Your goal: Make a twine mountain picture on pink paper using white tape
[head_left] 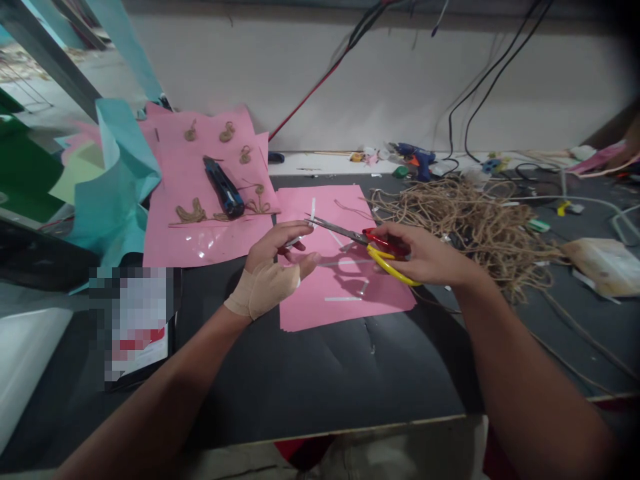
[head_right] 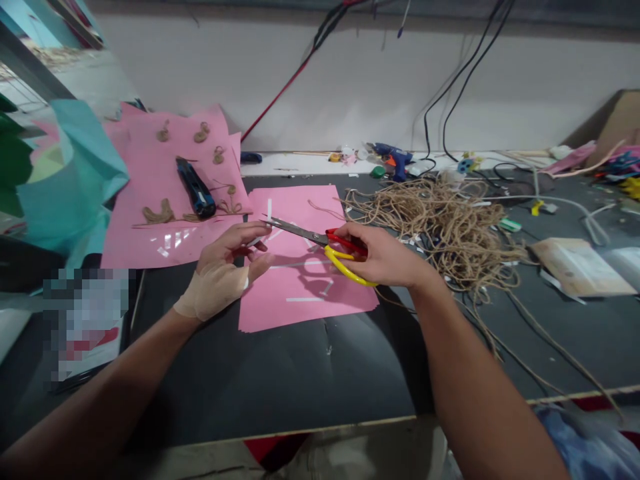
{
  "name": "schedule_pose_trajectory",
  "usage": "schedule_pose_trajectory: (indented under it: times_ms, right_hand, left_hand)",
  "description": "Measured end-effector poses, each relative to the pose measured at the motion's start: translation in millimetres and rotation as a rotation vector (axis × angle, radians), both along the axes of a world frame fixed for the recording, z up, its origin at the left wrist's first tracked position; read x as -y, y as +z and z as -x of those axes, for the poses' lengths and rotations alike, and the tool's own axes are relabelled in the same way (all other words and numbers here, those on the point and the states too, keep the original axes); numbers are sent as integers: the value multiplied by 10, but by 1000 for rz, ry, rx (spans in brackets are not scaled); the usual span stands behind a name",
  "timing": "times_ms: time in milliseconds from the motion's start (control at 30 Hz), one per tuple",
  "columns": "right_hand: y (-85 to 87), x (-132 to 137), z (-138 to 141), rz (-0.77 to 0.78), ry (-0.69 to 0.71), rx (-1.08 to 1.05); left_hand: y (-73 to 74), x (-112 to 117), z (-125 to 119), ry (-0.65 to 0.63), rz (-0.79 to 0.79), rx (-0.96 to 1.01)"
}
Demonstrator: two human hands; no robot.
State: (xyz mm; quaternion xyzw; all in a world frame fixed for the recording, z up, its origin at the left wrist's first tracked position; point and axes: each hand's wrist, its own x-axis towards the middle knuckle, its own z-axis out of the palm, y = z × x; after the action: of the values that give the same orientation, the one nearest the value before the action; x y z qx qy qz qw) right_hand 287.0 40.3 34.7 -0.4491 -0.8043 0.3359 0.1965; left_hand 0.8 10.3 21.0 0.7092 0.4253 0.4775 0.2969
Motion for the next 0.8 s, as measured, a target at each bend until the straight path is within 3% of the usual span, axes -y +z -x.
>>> schedule_pose_trajectory:
  times_ms: [300, 800]
  right_hand:
    - [-86, -33, -11, -142, -15, -4]
    - [-18, -11, 20, -224, -26, 69]
  left_hand:
    - [-1, -15, 4, -1, 6, -1]
    - [-7, -23, 16, -3, -40, -46]
